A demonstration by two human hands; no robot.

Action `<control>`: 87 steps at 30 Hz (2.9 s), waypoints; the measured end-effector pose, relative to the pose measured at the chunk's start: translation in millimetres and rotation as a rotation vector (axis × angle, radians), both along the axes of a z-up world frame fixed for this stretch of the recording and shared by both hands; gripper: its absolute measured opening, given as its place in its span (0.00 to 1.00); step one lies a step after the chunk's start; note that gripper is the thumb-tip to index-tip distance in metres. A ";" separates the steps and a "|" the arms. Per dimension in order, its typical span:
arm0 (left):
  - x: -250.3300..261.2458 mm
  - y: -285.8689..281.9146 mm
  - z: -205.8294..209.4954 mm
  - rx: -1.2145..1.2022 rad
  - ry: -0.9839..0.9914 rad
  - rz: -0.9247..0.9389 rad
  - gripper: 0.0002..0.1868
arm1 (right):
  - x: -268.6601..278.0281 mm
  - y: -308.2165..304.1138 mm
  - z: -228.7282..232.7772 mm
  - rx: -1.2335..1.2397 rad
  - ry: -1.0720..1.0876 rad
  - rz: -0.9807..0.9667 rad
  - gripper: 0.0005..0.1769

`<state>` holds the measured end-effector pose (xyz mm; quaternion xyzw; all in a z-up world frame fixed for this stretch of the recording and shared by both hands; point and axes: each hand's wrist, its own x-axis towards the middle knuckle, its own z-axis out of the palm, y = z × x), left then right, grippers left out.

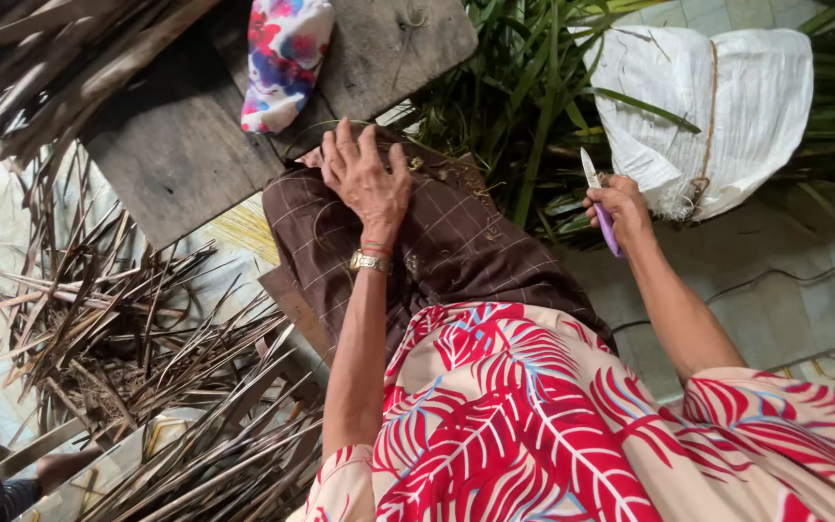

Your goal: Stripping the leafy part from palm fronds to collect the midribs using a small knife

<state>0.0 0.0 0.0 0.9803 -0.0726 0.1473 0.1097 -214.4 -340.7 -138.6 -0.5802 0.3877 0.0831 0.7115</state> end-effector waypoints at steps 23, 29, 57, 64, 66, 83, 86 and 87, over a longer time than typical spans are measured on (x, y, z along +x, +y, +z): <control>14.9 -14.8 37.6 -0.077 0.089 0.063 0.13 | 160.6 18.2 -224.3 0.193 0.184 -0.467 0.05; 16.4 -11.1 35.8 -0.087 0.101 0.067 0.13 | 253.2 98.3 -164.0 -0.038 -0.098 0.067 0.29; 13.1 -13.3 45.3 -0.177 0.129 0.012 0.13 | 111.1 84.6 -103.7 -0.610 0.293 0.486 0.23; 13.3 -12.6 45.2 -0.163 0.131 0.002 0.13 | 65.6 31.9 -150.8 -0.764 0.491 0.300 0.31; 13.7 -12.7 44.6 -0.165 0.128 -0.009 0.13 | 84.2 29.2 -129.3 -0.865 0.317 0.583 0.33; 16.2 -21.2 53.0 -0.193 0.149 -0.014 0.12 | 110.3 23.7 -270.4 -1.099 0.527 1.333 0.37; 16.0 -21.8 54.0 -0.196 0.155 -0.010 0.13 | 107.3 19.4 -300.2 -1.095 0.563 1.454 0.38; 16.6 -22.2 53.8 -0.200 0.156 -0.010 0.13 | 110.2 18.3 -303.7 -1.123 0.561 1.479 0.35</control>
